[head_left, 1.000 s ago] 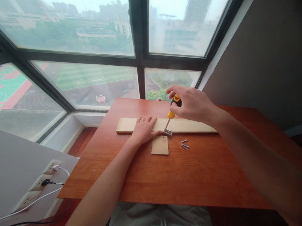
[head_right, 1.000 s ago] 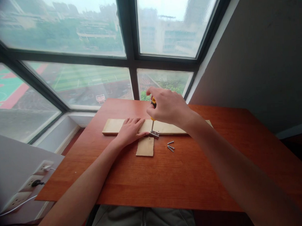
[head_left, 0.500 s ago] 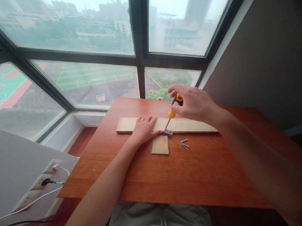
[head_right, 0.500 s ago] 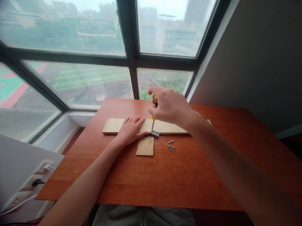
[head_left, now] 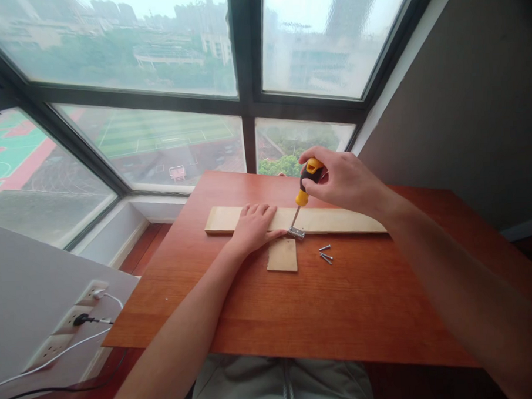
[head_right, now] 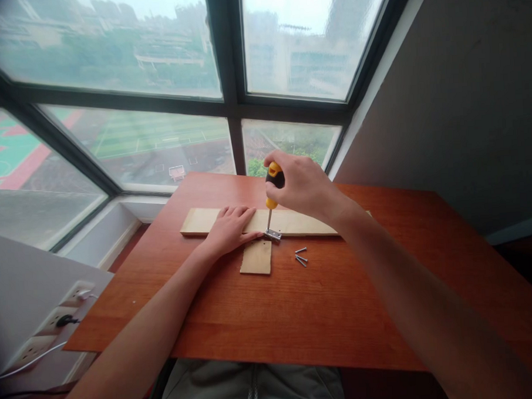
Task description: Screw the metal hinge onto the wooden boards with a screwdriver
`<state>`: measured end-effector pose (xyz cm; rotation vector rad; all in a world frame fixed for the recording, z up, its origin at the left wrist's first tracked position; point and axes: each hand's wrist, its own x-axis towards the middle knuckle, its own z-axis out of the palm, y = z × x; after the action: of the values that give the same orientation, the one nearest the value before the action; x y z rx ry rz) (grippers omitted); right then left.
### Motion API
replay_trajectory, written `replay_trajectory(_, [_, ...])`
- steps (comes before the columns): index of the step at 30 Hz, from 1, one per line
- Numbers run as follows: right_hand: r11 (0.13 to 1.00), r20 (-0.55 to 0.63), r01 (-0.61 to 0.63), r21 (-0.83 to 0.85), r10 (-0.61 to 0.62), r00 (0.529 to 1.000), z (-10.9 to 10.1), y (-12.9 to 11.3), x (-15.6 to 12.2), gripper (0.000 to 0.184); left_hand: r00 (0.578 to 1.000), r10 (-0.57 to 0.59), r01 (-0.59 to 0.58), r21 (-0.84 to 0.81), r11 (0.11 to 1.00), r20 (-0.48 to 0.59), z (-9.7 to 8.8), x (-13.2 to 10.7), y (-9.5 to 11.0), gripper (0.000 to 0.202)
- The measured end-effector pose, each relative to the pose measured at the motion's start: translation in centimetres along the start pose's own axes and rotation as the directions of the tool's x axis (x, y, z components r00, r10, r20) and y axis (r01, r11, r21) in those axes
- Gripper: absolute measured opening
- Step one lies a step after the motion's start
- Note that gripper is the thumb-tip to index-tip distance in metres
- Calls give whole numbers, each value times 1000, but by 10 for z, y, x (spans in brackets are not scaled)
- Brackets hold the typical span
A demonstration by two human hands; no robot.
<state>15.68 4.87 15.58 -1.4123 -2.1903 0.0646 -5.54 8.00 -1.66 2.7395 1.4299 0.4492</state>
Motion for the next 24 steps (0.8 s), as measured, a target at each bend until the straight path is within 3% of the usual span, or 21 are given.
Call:
replay_trajectory(4, [937,11,-75,341,76,997,-5,8,-2,36,1000,-4,4,6,1000,0,0,0,1,70])
replay_trajectory(8, [720,-17,-118,684,178,984,-10,19,-2,33,1000,-6,6,3,1000,-4,0,0,1,66])
replay_trajectory(12, [503,-21,-103,858,234,972,-12,27,-2,22,1000,-1,1,4,1000,-9,0,0,1,67])
replay_trajectory(14, [368,37,-123,922,232,972,-9,28,-4,25,1000,4,-4,8,1000,-11,0,0,1,68])
replay_trajectory(16, [310,102,-162,937,201,974,-2,26,-6,33,1000,4,-4,11,1000,-9,-1,0,1,67])
replay_trajectory(18, [418,153,-210,884,165,974,9,22,-9,38,1000,2,-2,14,1000,-4,-1,0,1,67])
replay_trajectory(20, [677,237,-266,687,137,962,24,17,-12,25,1000,-2,2,11,1000,-2,-2,0,2,66])
replay_trajectory(22, [941,261,-189,280,115,958,42,14,-15,14,1000,-2,2,3,1000,-5,-2,0,2,66])
replay_trajectory(24, [988,311,-82,-131,120,943,62,13,-19,24,1000,-3,3,-6,1000,-9,-1,0,1,65])
